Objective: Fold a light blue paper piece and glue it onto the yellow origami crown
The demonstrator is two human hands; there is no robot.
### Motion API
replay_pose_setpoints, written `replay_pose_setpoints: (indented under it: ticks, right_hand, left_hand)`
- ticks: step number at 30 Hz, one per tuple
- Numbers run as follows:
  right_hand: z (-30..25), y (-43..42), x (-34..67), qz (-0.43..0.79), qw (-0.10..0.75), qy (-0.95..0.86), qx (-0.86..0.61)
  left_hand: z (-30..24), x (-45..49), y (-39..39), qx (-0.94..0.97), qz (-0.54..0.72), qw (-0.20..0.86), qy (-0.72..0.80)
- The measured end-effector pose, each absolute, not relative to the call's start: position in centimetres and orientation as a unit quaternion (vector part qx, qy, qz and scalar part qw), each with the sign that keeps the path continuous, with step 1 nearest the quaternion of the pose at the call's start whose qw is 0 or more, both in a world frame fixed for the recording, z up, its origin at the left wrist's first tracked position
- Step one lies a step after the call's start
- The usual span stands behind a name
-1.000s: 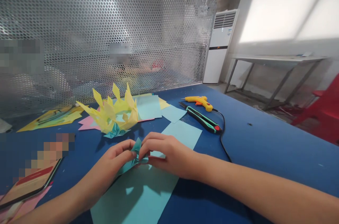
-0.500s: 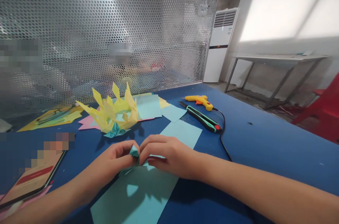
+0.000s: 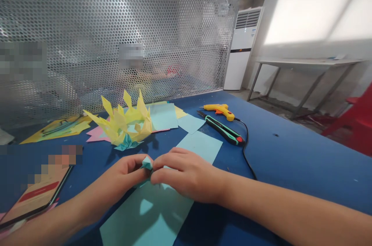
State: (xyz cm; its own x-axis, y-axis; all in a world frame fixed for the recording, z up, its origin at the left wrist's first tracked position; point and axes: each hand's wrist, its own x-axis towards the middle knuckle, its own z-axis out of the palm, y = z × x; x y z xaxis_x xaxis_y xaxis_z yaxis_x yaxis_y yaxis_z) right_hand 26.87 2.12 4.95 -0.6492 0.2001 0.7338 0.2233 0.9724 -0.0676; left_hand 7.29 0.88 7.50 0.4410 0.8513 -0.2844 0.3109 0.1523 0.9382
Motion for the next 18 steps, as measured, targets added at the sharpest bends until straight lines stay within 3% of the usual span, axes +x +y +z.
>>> replay_pose_setpoints:
  ticks: [14,18]
  right_hand:
    - [5.00,2.43,26.90,0.007,0.378,-0.912,-0.157]
    - [4.94,2.80,27.14,0.014,0.366,-0.916,-0.163]
  left_hand:
    - [6.74,7.06,1.60,0.650,0.264,0.515,0.492]
    - [6.96,7.05,1.48,0.640,0.255,0.535,0.489]
